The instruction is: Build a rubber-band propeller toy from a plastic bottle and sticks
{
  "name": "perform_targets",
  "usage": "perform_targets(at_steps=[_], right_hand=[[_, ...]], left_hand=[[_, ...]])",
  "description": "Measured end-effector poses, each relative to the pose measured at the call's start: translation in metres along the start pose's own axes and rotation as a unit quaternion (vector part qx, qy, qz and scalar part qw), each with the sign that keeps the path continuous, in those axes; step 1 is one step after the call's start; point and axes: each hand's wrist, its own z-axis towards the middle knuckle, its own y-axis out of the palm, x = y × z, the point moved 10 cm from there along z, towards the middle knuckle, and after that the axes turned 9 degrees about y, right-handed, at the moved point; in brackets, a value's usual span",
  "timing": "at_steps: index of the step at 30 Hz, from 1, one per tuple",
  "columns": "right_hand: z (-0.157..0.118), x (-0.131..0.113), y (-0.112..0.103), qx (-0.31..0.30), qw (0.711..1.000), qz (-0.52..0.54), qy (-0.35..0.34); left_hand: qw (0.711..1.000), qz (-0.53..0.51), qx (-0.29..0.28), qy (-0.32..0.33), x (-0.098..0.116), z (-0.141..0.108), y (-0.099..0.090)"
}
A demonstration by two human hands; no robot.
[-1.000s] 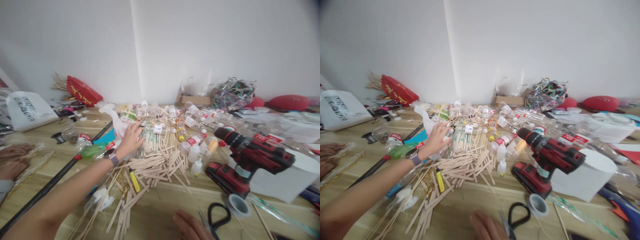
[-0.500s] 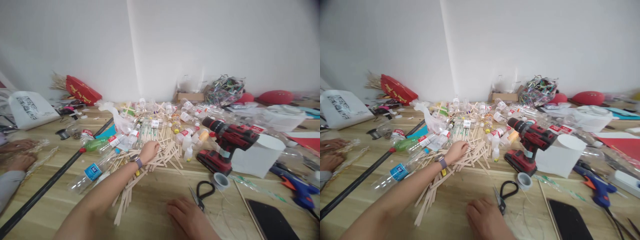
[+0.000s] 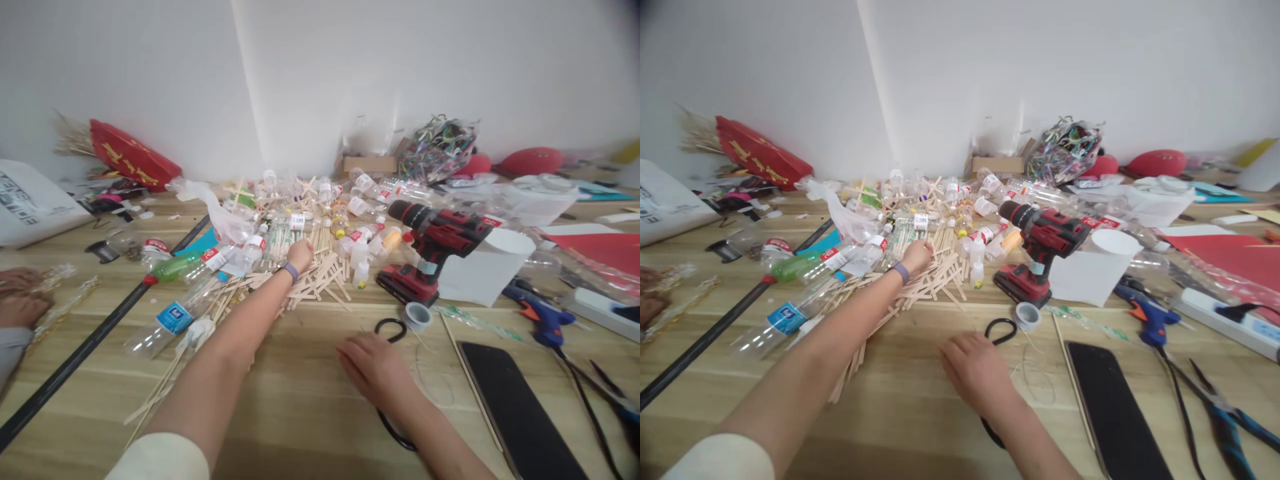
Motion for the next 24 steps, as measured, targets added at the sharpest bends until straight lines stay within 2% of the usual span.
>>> perform_targets(at_steps=[3, 5, 8, 11, 14, 16, 18, 20, 24], right_hand=[[0.005, 0.012, -0.007, 0.011, 1.0, -0.004, 0.021], [0.007, 0.019, -0.011, 0.01, 0.999, -0.014, 0.039], [-0.001, 0.036, -0.02, 0.008, 0.994, -0.046, 0.097], [-0.027, 0.054, -0.03, -0.004, 0.983, -0.089, 0.163], [-0.06, 0.062, -0.025, -0.061, 0.969, -0.122, 0.204], [-0.077, 0.065, -0.015, -0.108, 0.958, -0.129, 0.233], [-0.085, 0.065, -0.004, -0.138, 0.946, -0.125, 0.266], [-0.086, 0.063, 0.006, -0.152, 0.937, -0.119, 0.291], [-0.083, 0.063, 0.017, -0.158, 0.929, -0.106, 0.316]], left_hand=[[0.999, -0.015, 0.017, 0.05, 0.01, -0.024, -0.016], [0.996, -0.023, 0.029, 0.084, 0.016, -0.054, -0.028], [0.989, -0.03, 0.049, 0.134, 0.017, -0.122, -0.044], [0.984, -0.036, 0.043, 0.168, 0.002, -0.203, -0.046], [0.974, 0.03, 0.071, 0.214, -0.019, -0.279, -0.035], [0.964, 0.099, 0.063, 0.239, -0.031, -0.318, -0.012], [0.949, 0.159, 0.069, 0.262, -0.037, -0.346, 0.012], [0.936, 0.201, 0.079, 0.278, -0.036, -0.363, 0.031], [0.927, 0.231, 0.02, 0.294, -0.026, -0.364, 0.059]])
